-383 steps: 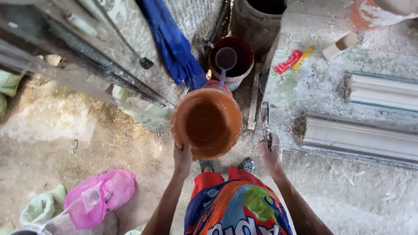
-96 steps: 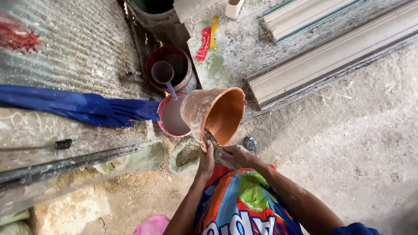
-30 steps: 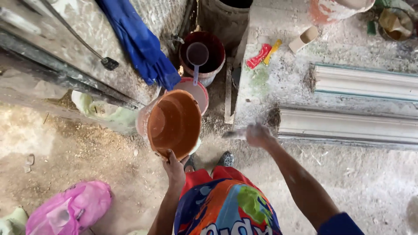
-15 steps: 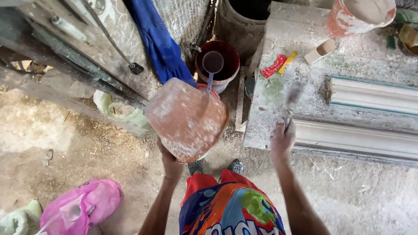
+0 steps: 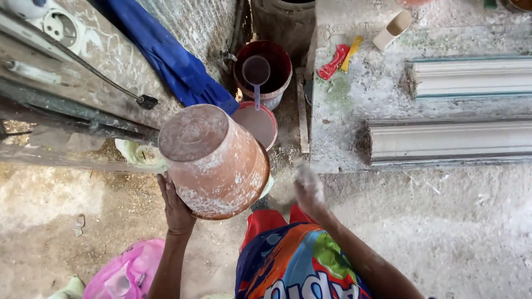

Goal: Mixing plaster in a small bucket using a hand tool to prepare a new batch.

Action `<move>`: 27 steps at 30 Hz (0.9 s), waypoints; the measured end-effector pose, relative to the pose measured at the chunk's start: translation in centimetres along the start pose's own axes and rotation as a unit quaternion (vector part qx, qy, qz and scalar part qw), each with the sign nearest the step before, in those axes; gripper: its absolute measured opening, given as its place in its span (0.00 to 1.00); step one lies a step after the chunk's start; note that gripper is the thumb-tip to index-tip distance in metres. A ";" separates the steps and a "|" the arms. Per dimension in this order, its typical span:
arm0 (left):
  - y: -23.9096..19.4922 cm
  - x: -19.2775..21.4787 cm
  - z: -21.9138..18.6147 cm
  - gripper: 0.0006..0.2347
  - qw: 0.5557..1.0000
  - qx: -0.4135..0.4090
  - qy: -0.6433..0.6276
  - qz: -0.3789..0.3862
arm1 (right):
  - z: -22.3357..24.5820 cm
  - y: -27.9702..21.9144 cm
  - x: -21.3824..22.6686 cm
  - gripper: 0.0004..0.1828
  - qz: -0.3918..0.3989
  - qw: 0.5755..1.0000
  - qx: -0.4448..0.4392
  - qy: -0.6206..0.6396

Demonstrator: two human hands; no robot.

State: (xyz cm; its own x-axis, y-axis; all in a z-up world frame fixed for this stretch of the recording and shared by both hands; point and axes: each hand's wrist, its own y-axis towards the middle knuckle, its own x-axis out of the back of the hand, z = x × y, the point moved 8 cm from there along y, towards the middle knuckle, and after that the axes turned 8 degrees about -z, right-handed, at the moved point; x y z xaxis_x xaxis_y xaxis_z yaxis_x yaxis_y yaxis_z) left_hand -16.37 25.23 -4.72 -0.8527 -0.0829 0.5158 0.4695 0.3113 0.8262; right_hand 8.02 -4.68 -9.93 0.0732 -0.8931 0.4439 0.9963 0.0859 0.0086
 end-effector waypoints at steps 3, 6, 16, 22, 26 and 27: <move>-0.2 -0.1 -0.7 0.34 0.999 0.028 -0.015 0.012 | 0.8 -1.6 0.0 0.37 0.014 0.999 0.017 -0.026; -1.3 -2.6 -0.1 0.35 0.981 0.148 -0.113 0.050 | 2.3 -3.4 -2.9 0.38 0.272 0.942 0.139 -0.139; 1.8 -16.0 -9.2 0.12 0.649 0.674 -0.338 0.097 | -8.7 1.7 13.0 0.20 -0.075 0.991 -0.084 -0.069; 3.1 -24.4 -19.0 0.23 0.487 0.797 -0.339 0.115 | -13.3 14.6 24.5 0.27 -0.160 0.972 -0.129 -0.112; 3.6 -29.3 -26.0 0.24 0.462 0.834 -0.262 0.148 | -13.4 31.2 30.8 0.25 -0.114 0.943 -0.035 -0.311; 3.6 -31.3 -28.1 0.24 0.466 0.833 -0.260 0.146 | -14.0 36.0 32.0 0.25 -0.112 0.945 -0.035 -0.306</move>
State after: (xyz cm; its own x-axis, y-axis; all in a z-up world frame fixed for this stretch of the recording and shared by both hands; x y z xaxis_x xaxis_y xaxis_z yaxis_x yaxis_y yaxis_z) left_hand 18.48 2.39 -11.52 -0.9518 0.2989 0.0689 0.1221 0.5754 -0.8087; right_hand 46.89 -36.34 -7.94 -0.1581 -0.4607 0.8734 0.9858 -0.1240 0.1131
